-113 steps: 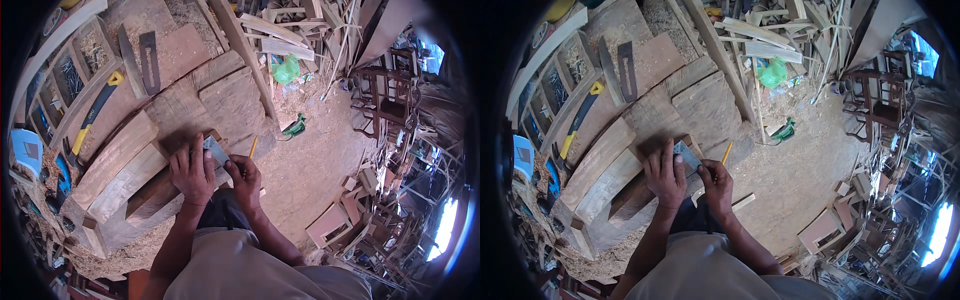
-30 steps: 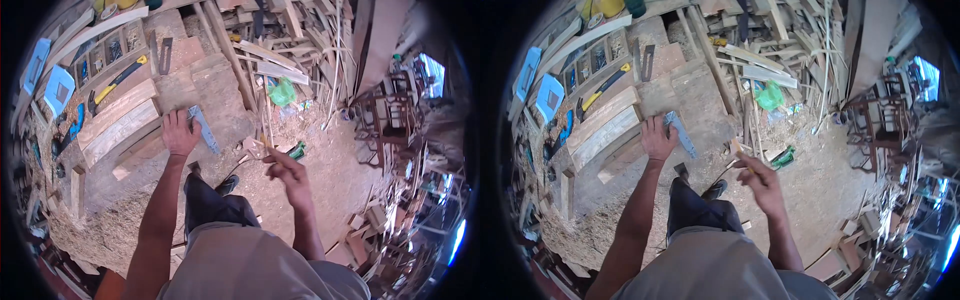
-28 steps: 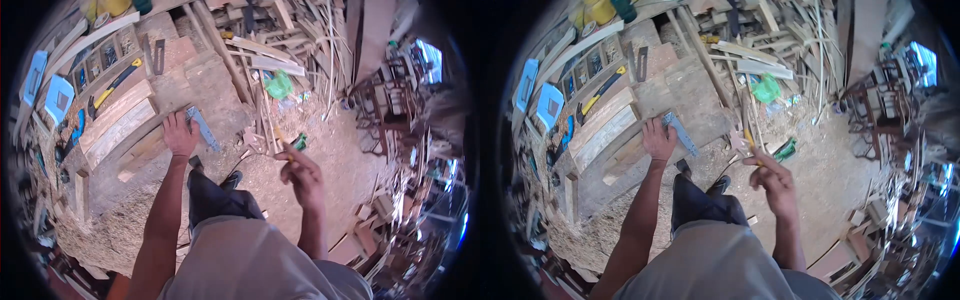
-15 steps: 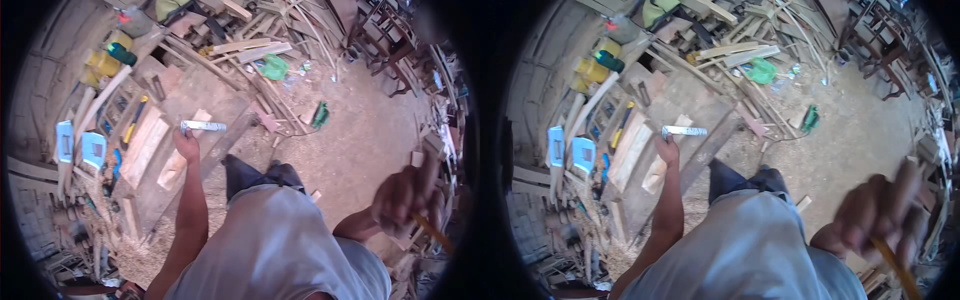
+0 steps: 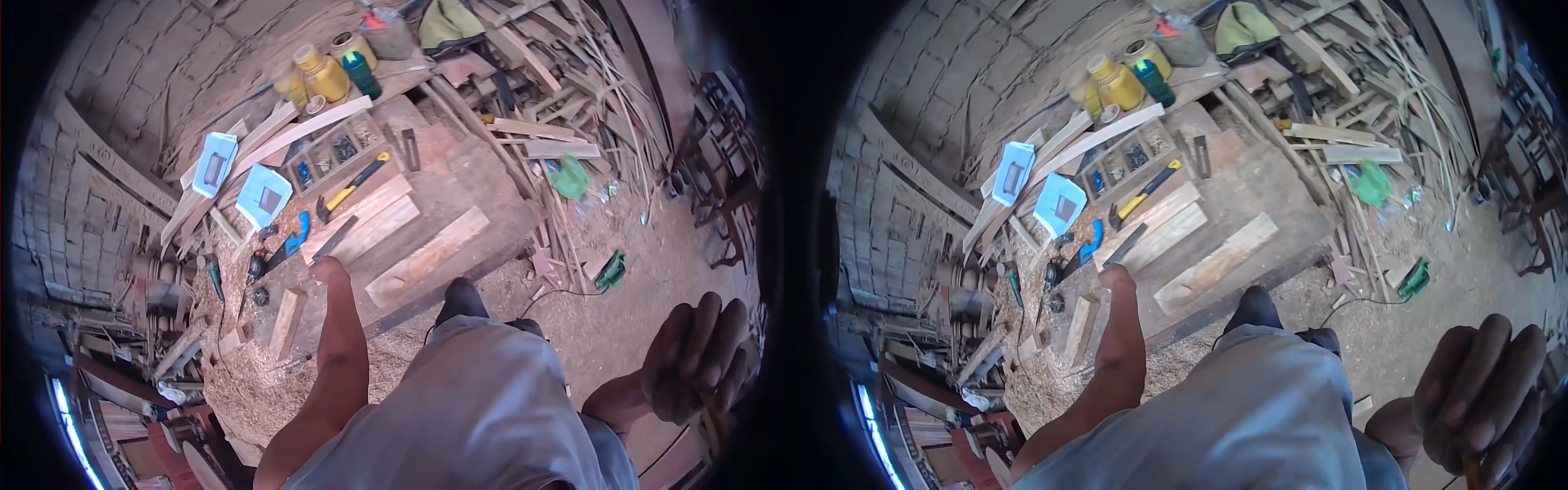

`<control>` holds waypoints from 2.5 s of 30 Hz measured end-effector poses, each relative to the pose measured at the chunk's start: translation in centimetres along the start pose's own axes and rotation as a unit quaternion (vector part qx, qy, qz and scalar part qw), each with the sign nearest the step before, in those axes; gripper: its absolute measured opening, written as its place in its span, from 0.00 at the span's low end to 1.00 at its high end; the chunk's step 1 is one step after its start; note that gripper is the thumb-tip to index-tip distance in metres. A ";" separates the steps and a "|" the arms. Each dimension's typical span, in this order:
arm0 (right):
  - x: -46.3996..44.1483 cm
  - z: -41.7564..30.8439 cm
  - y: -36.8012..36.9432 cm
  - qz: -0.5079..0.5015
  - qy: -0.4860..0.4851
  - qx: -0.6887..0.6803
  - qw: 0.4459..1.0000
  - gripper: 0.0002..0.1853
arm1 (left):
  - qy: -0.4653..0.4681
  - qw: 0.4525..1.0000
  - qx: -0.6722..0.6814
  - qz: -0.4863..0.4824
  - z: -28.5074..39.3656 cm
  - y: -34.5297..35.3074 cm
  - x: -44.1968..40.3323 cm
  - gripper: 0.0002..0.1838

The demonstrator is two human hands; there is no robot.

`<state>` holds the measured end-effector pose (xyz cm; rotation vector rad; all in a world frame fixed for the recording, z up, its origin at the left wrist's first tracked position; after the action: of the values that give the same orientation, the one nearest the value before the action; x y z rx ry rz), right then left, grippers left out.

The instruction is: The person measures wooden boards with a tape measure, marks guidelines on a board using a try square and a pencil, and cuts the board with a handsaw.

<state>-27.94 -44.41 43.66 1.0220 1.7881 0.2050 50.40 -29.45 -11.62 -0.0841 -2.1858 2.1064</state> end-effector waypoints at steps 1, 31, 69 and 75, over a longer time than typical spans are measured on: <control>-0.9 1.9 1.5 -0.017 0.015 -0.029 0.999 0.15 | -0.022 0.996 0.079 0.024 -0.5 -1.2 0.2 0.21; -22.4 42.4 15.1 -0.006 0.478 -0.014 0.878 0.11 | 0.249 0.961 -0.116 -0.032 4.9 -0.3 -19.3 0.36; 21.8 14.2 -22.9 0.457 0.466 0.150 0.743 0.41 | 0.895 0.416 0.154 0.044 26.7 -28.3 67.9 0.14; 22.8 14.3 -25.5 0.276 0.470 0.059 0.836 0.53 | 0.681 0.654 0.301 -0.135 26.2 -26.1 53.8 0.42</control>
<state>-32.58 -48.38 7.13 1.6969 2.3095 1.1355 -5.20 -50.47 15.52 -0.8648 -0.5284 1.4763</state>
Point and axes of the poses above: each hand's wrist, its own x-axis away from the middle knuckle, its own y-axis out of the palm, z = x × y, the point moved 7 cm from there along -x, towards the middle knuckle, and after that the axes turned 10 degrees about -x, right-handed, at the moved point
